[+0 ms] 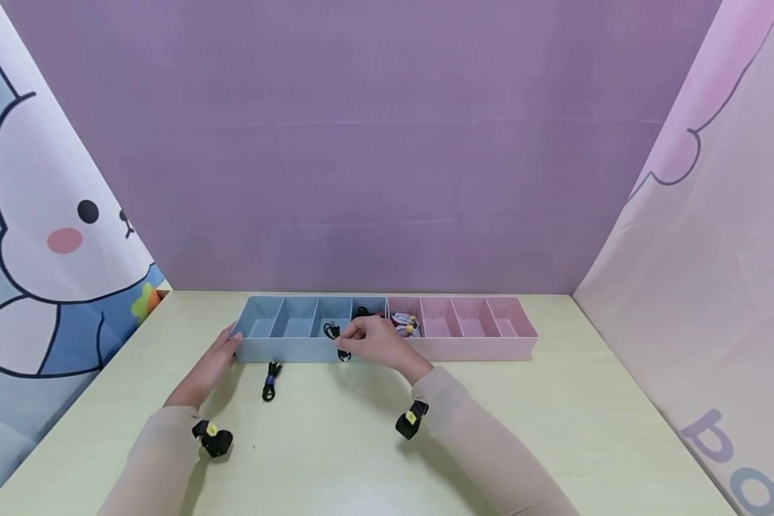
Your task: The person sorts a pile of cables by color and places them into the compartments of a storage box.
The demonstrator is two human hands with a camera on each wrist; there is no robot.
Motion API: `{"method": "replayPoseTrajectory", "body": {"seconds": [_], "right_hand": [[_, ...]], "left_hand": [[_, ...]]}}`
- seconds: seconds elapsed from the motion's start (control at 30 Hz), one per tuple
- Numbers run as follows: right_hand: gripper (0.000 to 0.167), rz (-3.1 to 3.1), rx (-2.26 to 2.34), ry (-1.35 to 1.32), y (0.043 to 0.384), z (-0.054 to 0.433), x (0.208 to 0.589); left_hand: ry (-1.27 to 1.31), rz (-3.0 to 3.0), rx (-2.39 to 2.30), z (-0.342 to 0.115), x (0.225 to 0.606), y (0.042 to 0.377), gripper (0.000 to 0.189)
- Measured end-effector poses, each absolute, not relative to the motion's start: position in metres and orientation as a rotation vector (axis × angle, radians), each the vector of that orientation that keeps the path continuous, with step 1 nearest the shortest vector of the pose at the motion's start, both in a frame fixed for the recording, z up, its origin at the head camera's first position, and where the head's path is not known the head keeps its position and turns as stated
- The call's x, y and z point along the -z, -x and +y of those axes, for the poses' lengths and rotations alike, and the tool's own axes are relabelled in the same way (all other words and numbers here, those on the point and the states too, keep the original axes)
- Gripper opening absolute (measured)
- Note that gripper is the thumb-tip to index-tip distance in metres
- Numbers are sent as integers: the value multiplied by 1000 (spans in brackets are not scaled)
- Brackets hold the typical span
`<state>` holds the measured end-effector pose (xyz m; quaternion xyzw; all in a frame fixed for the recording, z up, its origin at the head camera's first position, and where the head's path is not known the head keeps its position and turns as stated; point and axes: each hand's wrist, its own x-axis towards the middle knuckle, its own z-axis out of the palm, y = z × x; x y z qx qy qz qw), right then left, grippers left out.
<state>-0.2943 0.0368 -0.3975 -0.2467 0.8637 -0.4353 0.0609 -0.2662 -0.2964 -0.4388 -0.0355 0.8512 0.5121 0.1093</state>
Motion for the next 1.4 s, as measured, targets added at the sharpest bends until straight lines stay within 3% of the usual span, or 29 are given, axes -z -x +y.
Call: {"method": "replayPoseTrajectory", "body": {"seconds": [1.4], "right_hand": [[25, 2515, 1540, 589, 326, 78, 392]], "left_hand": [[153, 2472, -1477, -297, 439, 269, 75]]}}
